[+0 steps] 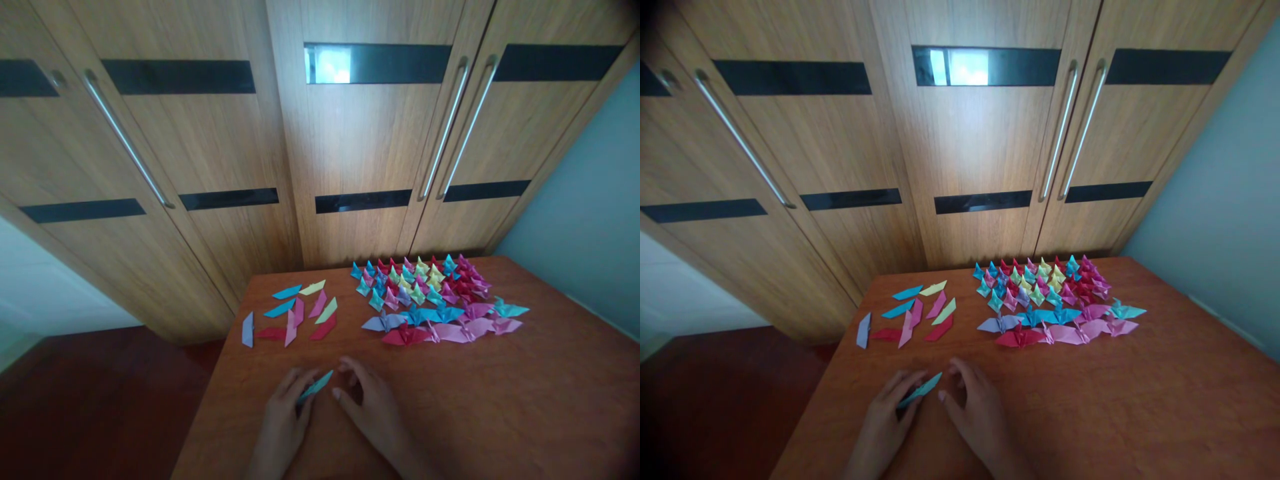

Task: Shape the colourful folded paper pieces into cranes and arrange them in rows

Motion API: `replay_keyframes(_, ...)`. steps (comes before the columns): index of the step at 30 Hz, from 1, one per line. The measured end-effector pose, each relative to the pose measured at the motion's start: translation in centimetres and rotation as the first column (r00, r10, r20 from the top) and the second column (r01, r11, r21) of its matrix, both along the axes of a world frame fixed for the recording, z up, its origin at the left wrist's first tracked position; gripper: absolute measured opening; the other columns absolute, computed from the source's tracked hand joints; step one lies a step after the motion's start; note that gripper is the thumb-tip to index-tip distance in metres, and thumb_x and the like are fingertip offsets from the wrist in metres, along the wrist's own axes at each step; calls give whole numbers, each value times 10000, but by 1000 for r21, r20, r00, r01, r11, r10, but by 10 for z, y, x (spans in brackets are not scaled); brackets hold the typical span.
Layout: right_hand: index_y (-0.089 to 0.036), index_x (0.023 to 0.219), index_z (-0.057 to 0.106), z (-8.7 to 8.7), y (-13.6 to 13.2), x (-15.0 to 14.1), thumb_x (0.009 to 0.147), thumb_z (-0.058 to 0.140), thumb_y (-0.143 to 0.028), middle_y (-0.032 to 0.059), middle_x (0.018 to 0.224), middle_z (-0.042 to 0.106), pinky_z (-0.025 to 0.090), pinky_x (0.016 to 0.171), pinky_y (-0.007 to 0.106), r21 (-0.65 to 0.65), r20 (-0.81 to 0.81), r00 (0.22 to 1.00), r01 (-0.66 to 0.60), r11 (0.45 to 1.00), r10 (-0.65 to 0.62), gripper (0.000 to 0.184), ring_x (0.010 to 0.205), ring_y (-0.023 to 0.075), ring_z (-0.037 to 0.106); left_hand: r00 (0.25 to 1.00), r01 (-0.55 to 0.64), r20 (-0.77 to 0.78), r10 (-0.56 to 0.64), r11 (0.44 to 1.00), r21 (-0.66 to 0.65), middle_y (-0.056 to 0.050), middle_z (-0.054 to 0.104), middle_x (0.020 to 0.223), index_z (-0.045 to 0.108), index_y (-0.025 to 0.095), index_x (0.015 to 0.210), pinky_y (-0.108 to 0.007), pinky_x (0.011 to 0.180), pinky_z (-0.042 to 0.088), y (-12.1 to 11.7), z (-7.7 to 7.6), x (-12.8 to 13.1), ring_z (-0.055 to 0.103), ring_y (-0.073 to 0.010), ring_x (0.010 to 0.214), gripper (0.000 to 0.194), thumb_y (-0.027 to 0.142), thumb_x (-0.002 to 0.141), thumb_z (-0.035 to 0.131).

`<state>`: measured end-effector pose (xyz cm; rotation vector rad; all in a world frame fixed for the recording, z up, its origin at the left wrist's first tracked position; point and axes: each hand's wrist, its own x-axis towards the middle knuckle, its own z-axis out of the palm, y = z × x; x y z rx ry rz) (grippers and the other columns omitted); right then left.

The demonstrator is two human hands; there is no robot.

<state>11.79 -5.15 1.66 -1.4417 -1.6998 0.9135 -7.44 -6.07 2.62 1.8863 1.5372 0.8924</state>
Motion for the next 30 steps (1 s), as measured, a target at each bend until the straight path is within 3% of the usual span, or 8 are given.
replay_keyframes(3, -239, 1149, 570, 1, -1, 4, 745, 619, -296, 36, 1036, 663, 487, 804, 299, -60, -180, 984, -18, 998, 6, 411, 874, 177, 615, 978, 50, 207, -17, 987, -153, -24, 693, 973, 650, 270, 1069, -302, 835, 511, 1, 11, 20, 640, -193, 897, 363, 146, 737, 567)
replay_keyframes(7, -193, 823, 638, 5, -6, 22, 774, 593, -373, 18, 790, 667, 493, 704, 267, -131, -267, 963, -1, 991, -34, 192, 759, 173, 615, 916, 126, 401, 5, 945, -301, -30, 706, 880, 662, 200, 965, -260, 762, 498, 6, 14, 51, 637, -184, 823, 242, 241, 728, 633)
replay_keyframes(13, -184, 770, 622, -3, -16, 75, 768, 569, -515, 27, 741, 654, 487, 674, 260, -166, -257, 922, 253, 953, -289, 336, 730, 187, 608, 928, 224, 354, -114, 932, -285, -20, 687, 780, 662, 173, 771, -251, 673, 449, 23, 4, 103, 604, -173, 733, 100, 226, 747, 581)
replay_keyframes(17, -183, 777, 650, -11, -11, 113, 747, 553, -565, 43, 724, 680, 482, 651, 268, -121, -106, 907, 394, 911, -407, 396, 732, 218, 627, 946, 260, 246, -213, 949, -177, -34, 684, 893, 658, 204, 889, -290, 736, 451, 33, 4, 136, 604, -185, 794, 172, 202, 784, 521)
replay_keyframes(20, -181, 810, 647, -17, -1, 135, 761, 517, -571, 54, 723, 688, 472, 621, 273, -52, 23, 887, 461, 886, -460, 413, 711, 229, 638, 960, 271, 89, -266, 961, -50, -66, 645, 1007, 635, 211, 993, -351, 846, 434, 36, 4, 147, 576, -220, 930, 263, 144, 779, 499)
replay_keyframes(26, -232, 1072, 596, -17, 14, 154, 811, 483, -475, 15, 754, 679, 436, 584, 267, 31, 369, 809, 481, 876, -458, 374, 663, 202, 642, 955, 287, -89, -283, 958, 32, -66, 600, 1016, 625, 216, 971, -381, 884, 423, 33, 2, 131, 535, -228, 967, 278, 94, 781, 463)
replay_keyframes(30, -246, 1024, 608, -18, 18, 151, 839, 456, -436, 44, 966, 665, 446, 659, 291, 135, 562, 699, 451, 882, -443, 306, 839, 220, 631, 963, 240, -137, -233, 970, 34, -60, 603, 1016, 622, 219, 950, -388, 888, 425, 29, 3, 111, 535, -231, 969, 249, 104, 789, 471)
